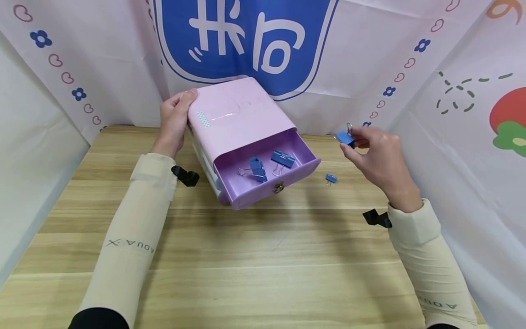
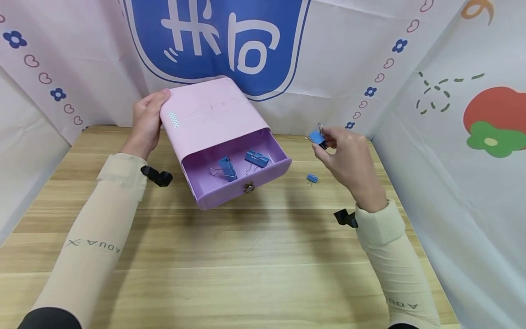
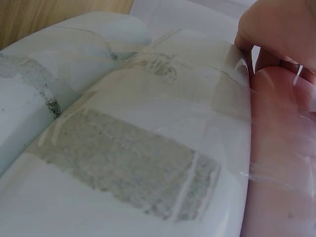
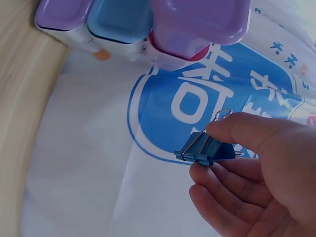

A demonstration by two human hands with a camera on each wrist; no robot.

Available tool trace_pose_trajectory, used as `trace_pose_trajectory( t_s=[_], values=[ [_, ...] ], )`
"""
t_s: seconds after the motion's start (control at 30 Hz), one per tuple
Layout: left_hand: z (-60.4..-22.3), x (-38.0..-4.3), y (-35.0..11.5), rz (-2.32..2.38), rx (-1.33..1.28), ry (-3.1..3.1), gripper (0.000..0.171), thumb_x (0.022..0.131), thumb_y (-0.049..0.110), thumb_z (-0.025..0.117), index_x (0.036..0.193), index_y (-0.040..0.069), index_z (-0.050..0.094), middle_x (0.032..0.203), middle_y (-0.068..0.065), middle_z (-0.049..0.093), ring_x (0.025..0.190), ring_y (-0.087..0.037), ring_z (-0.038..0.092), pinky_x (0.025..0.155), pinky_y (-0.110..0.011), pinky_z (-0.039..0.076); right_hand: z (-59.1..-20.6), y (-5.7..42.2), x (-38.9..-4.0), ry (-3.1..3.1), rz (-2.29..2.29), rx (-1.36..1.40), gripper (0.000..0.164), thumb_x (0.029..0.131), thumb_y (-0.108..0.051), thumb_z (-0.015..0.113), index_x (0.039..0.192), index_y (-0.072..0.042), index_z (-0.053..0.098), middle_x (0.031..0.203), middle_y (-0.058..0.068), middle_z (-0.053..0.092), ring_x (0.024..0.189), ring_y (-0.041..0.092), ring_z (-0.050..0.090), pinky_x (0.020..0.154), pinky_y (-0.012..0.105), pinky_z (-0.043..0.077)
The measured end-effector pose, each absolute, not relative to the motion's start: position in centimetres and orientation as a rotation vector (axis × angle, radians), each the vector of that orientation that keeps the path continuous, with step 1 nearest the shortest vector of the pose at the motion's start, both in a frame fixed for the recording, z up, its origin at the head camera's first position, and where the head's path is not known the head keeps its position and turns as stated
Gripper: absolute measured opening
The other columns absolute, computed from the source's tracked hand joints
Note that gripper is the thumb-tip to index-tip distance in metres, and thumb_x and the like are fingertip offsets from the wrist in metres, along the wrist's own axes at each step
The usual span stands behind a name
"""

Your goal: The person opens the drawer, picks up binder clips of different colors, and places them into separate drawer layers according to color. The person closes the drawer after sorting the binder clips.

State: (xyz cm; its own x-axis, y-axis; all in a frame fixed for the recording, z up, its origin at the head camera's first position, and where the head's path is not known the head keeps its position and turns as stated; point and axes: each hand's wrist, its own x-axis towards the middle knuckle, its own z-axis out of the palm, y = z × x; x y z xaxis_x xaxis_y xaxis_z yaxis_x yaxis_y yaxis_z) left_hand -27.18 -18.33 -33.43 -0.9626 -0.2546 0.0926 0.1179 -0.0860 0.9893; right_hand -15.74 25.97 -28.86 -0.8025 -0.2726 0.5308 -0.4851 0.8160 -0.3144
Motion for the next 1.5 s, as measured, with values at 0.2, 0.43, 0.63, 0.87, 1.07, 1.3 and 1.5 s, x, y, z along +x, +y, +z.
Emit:
trace_pose_trajectory(
  t_s=[0.2,0.43,0.63,0.87,1.07,1.3,1.5],
  values=[
    [-33.4,-27.2,-18.3,-2.142,0.160,-1.938,0.028,0.096,0.045,0.075,0.102,0.017,0.077,0.095,0.007,0.068,0.090,-0.008,0.059,0.074,-0.021,0.047,-27.9,24.8,-15.0,-2.460,0.616,0.628,0.028,0.090,-0.003,0.082,0.115,0.005,0.076,0.105,0.019,0.080,0.087,0.030,0.078,0.080,0.041,0.063],
    [-33.5,-27.2,-18.3,-2.147,0.160,-1.928,0.028,0.096,0.044,0.075,0.103,0.017,0.077,0.095,0.007,0.067,0.090,-0.008,0.059,0.074,-0.021,0.047,-26.9,22.8,-13.9,-2.437,0.617,0.734,0.032,0.088,-0.004,0.085,0.118,0.003,0.076,0.108,0.017,0.081,0.087,0.029,0.079,0.082,0.044,0.064],
    [-33.4,-27.2,-18.4,-2.158,0.158,-1.942,0.031,0.096,0.045,0.074,0.108,0.016,0.077,0.099,0.007,0.068,0.094,-0.008,0.059,0.077,-0.021,0.048,-26.5,21.2,-13.9,-2.457,0.582,0.826,0.038,0.087,-0.009,0.087,0.121,0.002,0.076,0.108,0.018,0.080,0.088,0.029,0.079,0.082,0.045,0.065],
    [-33.3,-27.2,-18.5,-2.160,0.167,-1.965,0.032,0.097,0.048,0.073,0.108,0.018,0.076,0.102,0.007,0.068,0.097,-0.009,0.058,0.081,-0.022,0.047,-26.1,19.1,-14.4,-2.553,0.581,0.864,0.040,0.086,-0.010,0.088,0.123,-0.001,0.077,0.112,0.016,0.080,0.090,0.027,0.078,0.085,0.046,0.064],
    [-33.4,-27.1,-18.5,-2.156,0.170,-1.974,0.030,0.097,0.048,0.073,0.102,0.018,0.075,0.103,0.007,0.067,0.099,-0.009,0.057,0.082,-0.022,0.047,-25.6,17.7,-15.3,-2.609,0.613,0.900,0.028,0.089,-0.009,0.085,0.116,-0.003,0.080,0.107,0.013,0.081,0.088,0.023,0.077,0.083,0.042,0.065],
    [-33.4,-27.0,-18.5,-2.152,0.165,-1.973,0.030,0.097,0.048,0.073,0.100,0.019,0.075,0.101,0.007,0.067,0.097,-0.009,0.057,0.081,-0.022,0.046,-25.5,16.6,-16.2,-2.687,0.555,0.893,0.023,0.090,-0.013,0.085,0.112,-0.006,0.081,0.103,0.010,0.082,0.088,0.020,0.075,0.083,0.038,0.064],
    [-33.3,-27.0,-18.5,-2.150,0.164,-1.968,0.029,0.097,0.047,0.073,0.097,0.018,0.075,0.101,0.007,0.067,0.097,-0.009,0.057,0.082,-0.022,0.046,-25.7,16.5,-16.8,-2.685,0.610,0.875,0.022,0.092,-0.011,0.083,0.112,-0.002,0.080,0.107,0.013,0.081,0.093,0.023,0.078,0.086,0.040,0.064]
  ],
)
